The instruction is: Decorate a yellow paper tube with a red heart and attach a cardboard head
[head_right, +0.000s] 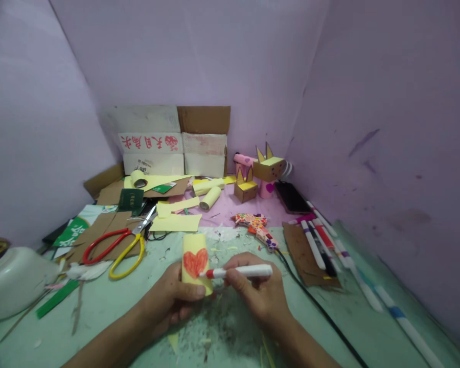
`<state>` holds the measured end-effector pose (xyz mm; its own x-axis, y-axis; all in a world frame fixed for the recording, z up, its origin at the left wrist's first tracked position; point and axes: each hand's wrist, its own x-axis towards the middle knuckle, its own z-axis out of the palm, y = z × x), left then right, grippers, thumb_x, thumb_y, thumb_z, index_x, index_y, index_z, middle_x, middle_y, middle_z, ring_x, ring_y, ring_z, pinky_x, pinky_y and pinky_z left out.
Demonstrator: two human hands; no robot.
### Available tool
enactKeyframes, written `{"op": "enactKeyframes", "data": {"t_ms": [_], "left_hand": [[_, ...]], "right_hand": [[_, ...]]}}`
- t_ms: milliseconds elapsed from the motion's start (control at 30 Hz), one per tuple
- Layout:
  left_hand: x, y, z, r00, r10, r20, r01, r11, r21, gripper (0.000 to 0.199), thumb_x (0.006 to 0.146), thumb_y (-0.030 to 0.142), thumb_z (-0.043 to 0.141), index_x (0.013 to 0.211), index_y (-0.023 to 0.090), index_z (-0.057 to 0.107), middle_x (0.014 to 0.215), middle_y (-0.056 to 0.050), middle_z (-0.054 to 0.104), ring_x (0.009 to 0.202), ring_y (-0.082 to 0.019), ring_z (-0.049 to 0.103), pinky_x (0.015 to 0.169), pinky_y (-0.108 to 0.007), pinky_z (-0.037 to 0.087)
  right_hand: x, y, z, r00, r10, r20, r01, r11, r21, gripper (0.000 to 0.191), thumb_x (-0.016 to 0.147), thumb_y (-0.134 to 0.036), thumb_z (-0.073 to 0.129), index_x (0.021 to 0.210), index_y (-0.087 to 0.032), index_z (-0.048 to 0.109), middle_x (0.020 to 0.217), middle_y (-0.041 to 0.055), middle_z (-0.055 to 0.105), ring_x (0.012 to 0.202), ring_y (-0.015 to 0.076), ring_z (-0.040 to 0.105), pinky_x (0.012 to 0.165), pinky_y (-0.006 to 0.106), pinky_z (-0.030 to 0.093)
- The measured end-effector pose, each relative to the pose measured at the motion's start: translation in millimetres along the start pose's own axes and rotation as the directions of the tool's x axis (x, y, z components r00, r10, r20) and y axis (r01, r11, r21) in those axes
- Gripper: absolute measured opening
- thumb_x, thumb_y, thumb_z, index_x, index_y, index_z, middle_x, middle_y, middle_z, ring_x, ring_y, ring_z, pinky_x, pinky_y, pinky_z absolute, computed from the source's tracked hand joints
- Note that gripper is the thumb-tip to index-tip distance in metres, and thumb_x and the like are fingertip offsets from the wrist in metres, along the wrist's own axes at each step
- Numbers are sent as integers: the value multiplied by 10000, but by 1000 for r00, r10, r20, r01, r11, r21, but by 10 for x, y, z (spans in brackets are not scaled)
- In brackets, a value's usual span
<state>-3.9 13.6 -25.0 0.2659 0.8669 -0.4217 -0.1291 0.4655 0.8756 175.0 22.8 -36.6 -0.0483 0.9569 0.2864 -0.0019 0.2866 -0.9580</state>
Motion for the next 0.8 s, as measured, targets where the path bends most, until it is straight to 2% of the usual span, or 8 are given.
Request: {"op": "enactKeyframes", "data": {"t_ms": [133,300,467,600,700,800], "left_hand": [[6,9,4,1000,9,-5,-9,1000,-28,272,499,296,718,666,101,628,371,47,486,257,-25,308,244,-133,196],[6,6,5,1000,17,-17,-17,1000,-16,254,506,297,714,646,104,625,343,56,459,252,-27,295,244,-136,180],[3,8,2,1000,23,-20,-23,1000,10,257,514,301,708,656,97,645,357,44,473,257,-27,305,245,-133,191],[2,32,14,999,14,-37,-13,999,35,263,508,307,704,659,100,647,333,58,445,251,-30,297,240,-132,191],[-2,46,26,998,15,-56,-14,1000,18,270,494,299,710,665,107,629,385,31,525,255,-24,305,239,-132,190],[-7,50,34,998,13,-56,-13,1000,8,262,492,297,717,655,122,610,353,48,497,244,-30,295,235,-137,182]], "right_hand": [[7,5,-17,999,-1,-49,-1,1000,-32,246,789,-429,675,712,-198,709,581,26,665,539,174,537,512,278,360],[3,-6,-9,1000,4,-12,-4,999,-45,239,775,-412,682,699,-187,714,574,36,670,544,184,561,523,286,387],[1,-22,-8,999,-13,-53,9,998,-60,219,783,-402,676,718,-197,717,577,33,673,536,181,556,509,281,388],[-1,-30,-5,1000,-28,-4,28,998,-54,227,770,-401,685,690,-192,725,584,41,675,558,193,589,539,291,422],[-4,-31,-1,999,-27,-38,25,998,-66,211,778,-387,679,708,-193,724,580,36,674,537,184,575,511,281,405],[-4,-34,3,998,-35,-43,32,996,-78,189,778,-366,679,704,-197,723,578,29,671,532,176,565,508,275,402]]}}
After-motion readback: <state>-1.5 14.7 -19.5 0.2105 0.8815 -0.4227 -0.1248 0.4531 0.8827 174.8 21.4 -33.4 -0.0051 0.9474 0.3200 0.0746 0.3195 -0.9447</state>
